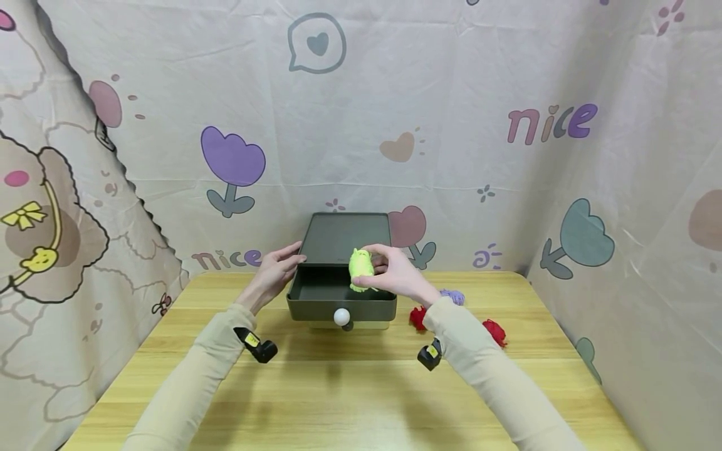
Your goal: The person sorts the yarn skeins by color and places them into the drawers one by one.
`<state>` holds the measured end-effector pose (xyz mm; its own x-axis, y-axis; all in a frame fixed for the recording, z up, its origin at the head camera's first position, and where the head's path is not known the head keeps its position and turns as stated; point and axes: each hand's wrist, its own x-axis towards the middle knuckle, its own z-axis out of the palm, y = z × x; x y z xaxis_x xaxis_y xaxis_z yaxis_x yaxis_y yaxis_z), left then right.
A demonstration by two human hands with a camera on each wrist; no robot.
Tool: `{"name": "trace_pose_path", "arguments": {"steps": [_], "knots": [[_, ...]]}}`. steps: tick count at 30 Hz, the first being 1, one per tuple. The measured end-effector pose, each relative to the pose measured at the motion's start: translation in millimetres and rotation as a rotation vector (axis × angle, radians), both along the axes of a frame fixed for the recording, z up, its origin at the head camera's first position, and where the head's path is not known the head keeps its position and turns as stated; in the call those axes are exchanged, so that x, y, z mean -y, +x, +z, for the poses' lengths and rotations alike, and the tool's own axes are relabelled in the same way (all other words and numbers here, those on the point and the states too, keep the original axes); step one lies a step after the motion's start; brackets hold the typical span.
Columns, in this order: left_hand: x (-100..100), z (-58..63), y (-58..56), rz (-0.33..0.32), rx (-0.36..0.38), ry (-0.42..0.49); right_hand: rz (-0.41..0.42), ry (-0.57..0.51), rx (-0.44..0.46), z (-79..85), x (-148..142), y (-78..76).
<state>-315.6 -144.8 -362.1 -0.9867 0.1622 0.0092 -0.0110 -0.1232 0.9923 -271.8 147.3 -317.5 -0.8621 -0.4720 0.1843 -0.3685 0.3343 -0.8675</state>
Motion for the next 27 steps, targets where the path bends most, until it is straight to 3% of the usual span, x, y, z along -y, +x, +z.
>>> {"name": "trace_pose_path", "arguments": {"steps": [5, 19, 27], "knots": [[-0.1, -0.5, 0.3, 0.006, 0.005, 0.002, 0.060, 0.030, -0.019, -0.6, 9.6, -2.4], [-0.4, 0.4, 0.7, -0.005, 0.010, 0.004, 0.103, 0.061, -0.042, -3.5, 22.1, -2.2], [0.1, -0.5, 0.7, 0.002, 0.006, 0.002, 0.110, -0.026, -0.090, -3.7, 20.4, -1.5]]}}
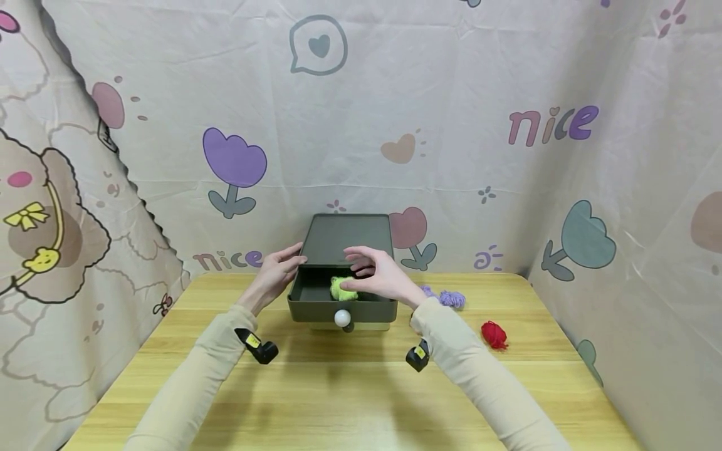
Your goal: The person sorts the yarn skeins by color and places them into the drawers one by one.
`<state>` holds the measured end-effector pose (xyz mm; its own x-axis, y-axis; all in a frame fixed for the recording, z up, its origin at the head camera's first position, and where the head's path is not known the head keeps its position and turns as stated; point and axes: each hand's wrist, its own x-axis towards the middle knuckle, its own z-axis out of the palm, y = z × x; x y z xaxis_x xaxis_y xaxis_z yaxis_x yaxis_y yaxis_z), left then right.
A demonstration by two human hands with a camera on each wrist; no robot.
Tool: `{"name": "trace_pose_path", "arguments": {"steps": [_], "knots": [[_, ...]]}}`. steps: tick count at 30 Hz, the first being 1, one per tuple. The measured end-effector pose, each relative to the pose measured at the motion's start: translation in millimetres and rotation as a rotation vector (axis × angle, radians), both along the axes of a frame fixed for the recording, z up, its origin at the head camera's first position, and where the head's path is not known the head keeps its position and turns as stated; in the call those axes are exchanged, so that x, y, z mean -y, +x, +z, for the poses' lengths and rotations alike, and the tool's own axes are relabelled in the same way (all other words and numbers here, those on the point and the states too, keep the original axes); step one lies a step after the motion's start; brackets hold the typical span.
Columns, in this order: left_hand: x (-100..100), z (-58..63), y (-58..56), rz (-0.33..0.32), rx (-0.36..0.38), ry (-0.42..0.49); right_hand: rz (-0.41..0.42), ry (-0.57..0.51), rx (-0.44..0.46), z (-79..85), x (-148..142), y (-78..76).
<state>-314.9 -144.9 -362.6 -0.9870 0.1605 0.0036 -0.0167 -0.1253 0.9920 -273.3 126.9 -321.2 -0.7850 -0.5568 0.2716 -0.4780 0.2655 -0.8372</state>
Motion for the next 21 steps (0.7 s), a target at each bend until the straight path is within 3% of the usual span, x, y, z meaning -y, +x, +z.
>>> {"name": "trace_pose_path", "arguments": {"steps": [21], "knots": [[0.1, -0.6, -1.3, 0.004, 0.001, 0.004, -0.040, -0.086, 0.033, -5.9, -17.9, 2.5]]}}
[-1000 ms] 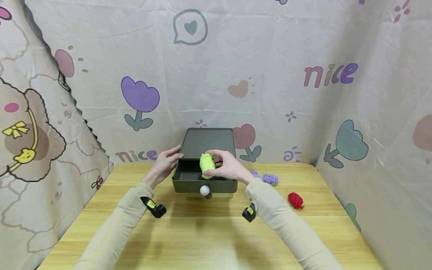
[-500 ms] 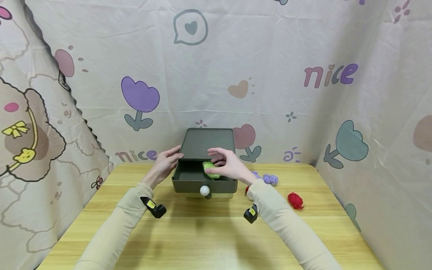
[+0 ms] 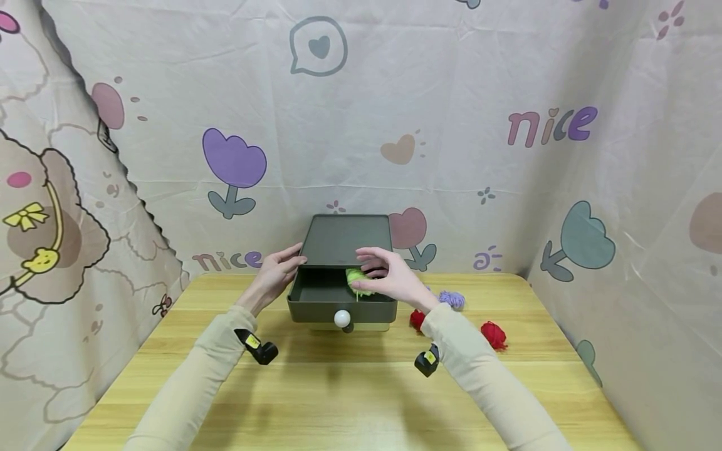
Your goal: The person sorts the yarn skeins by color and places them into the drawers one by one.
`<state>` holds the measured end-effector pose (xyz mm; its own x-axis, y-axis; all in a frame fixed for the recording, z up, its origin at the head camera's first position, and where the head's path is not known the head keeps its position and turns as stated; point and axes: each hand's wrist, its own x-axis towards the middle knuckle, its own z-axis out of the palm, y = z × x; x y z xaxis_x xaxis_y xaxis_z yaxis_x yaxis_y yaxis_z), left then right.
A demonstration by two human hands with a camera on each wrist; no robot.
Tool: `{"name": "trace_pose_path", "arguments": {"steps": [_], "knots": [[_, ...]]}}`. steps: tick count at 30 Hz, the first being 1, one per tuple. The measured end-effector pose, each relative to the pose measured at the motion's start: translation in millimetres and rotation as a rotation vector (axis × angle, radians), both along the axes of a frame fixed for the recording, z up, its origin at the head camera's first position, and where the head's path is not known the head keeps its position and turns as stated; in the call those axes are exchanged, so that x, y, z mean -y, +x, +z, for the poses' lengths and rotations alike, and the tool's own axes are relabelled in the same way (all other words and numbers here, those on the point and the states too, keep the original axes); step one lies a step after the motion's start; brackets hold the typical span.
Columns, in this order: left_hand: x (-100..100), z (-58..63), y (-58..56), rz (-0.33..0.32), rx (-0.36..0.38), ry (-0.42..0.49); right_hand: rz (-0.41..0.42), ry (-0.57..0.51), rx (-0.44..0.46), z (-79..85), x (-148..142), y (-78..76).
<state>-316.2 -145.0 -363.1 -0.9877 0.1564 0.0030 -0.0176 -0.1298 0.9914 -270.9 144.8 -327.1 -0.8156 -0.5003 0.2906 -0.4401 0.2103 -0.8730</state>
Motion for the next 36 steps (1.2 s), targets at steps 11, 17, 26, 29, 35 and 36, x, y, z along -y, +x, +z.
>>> {"name": "trace_pose_path", "arguments": {"steps": [11, 17, 26, 29, 35, 36], "knots": [[0.3, 0.1, -0.3, -0.001, 0.007, -0.018, -0.077, -0.031, 0.013, -3.4, -28.1, 3.1], [-0.4, 0.3, 0.0, 0.005, 0.004, -0.002, -0.131, -0.048, 0.023, -3.7, -35.0, 15.6], [-0.5, 0.5, 1.0, -0.002, 0.002, 0.001, -0.237, -0.116, 0.042, -3.6, -37.2, 36.3], [-0.5, 0.6, 0.8, -0.006, 0.003, 0.002, -0.225, -0.155, 0.077, -3.8, -37.3, 41.9], [0.0, 0.4, 0.8, -0.005, 0.002, 0.007, -0.119, -0.222, 0.139, -10.4, -37.4, 51.3], [0.2, 0.4, 1.0, -0.003, 0.004, 0.007, -0.093, -0.229, 0.150, -12.5, -37.3, 52.3]]}}
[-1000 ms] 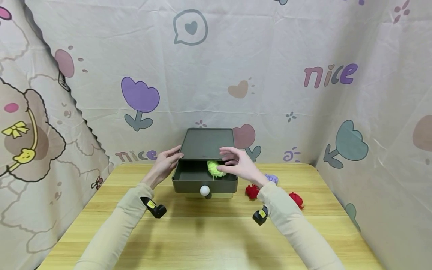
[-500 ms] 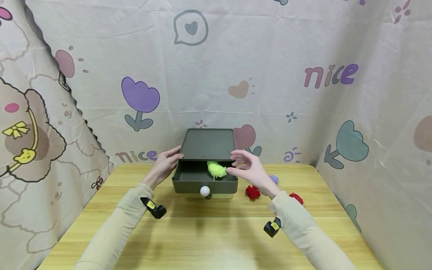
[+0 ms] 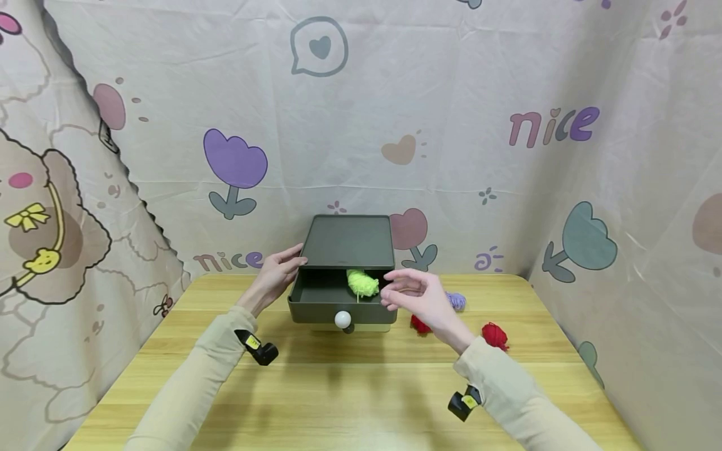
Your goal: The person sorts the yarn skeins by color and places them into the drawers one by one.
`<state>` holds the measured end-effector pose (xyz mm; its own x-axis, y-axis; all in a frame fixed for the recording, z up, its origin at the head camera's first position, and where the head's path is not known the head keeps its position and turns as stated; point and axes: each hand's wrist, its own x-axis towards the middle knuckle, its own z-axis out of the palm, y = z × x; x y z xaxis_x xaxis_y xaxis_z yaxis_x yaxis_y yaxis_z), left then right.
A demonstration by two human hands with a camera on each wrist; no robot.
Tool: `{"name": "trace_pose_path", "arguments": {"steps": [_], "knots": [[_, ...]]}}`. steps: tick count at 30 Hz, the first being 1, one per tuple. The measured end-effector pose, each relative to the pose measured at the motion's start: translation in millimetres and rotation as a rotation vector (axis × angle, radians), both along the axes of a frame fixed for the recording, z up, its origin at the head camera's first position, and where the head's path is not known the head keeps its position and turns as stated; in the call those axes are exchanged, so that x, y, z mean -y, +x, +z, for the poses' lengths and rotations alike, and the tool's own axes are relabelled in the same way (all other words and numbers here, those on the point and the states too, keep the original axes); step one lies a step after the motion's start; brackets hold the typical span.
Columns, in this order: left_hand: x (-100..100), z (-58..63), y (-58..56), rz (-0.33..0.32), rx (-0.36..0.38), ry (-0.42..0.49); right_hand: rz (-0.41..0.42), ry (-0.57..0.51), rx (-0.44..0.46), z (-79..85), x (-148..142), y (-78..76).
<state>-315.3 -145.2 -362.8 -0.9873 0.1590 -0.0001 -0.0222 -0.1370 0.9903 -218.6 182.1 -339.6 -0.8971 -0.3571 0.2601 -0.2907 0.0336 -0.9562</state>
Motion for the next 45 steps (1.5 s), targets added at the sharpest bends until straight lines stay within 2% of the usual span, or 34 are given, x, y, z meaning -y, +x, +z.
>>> {"name": "trace_pose_path", "arguments": {"steps": [8, 12, 18, 25, 31, 40, 45], "knots": [[0.1, -0.2, -0.6, 0.000, -0.009, 0.004, 0.168, -0.034, 0.064, -18.5, 9.7, 4.4], [-0.3, 0.0, 0.2, -0.004, -0.007, 0.001, 0.201, -0.008, 0.078, -25.8, 17.2, 7.3], [-1.2, 0.5, 1.3, 0.007, -0.008, -0.006, 0.202, 0.025, 0.086, -34.3, 26.2, 12.5], [-1.6, -0.8, 0.3, 0.002, -0.005, 0.002, 0.139, -0.046, 0.077, -49.2, 39.0, 17.0], [-2.2, -0.2, 0.5, 0.008, 0.000, -0.005, 0.037, -0.045, 0.035, -59.7, 51.7, 19.6], [-2.8, -0.9, 0.0, 0.007, -0.002, 0.017, -0.107, -0.035, 0.040, -67.8, 65.0, 22.5], [-2.0, -0.9, -0.1, 0.000, -0.010, 0.014, -0.138, -0.034, 0.028, -72.8, 71.4, 21.9]]}}
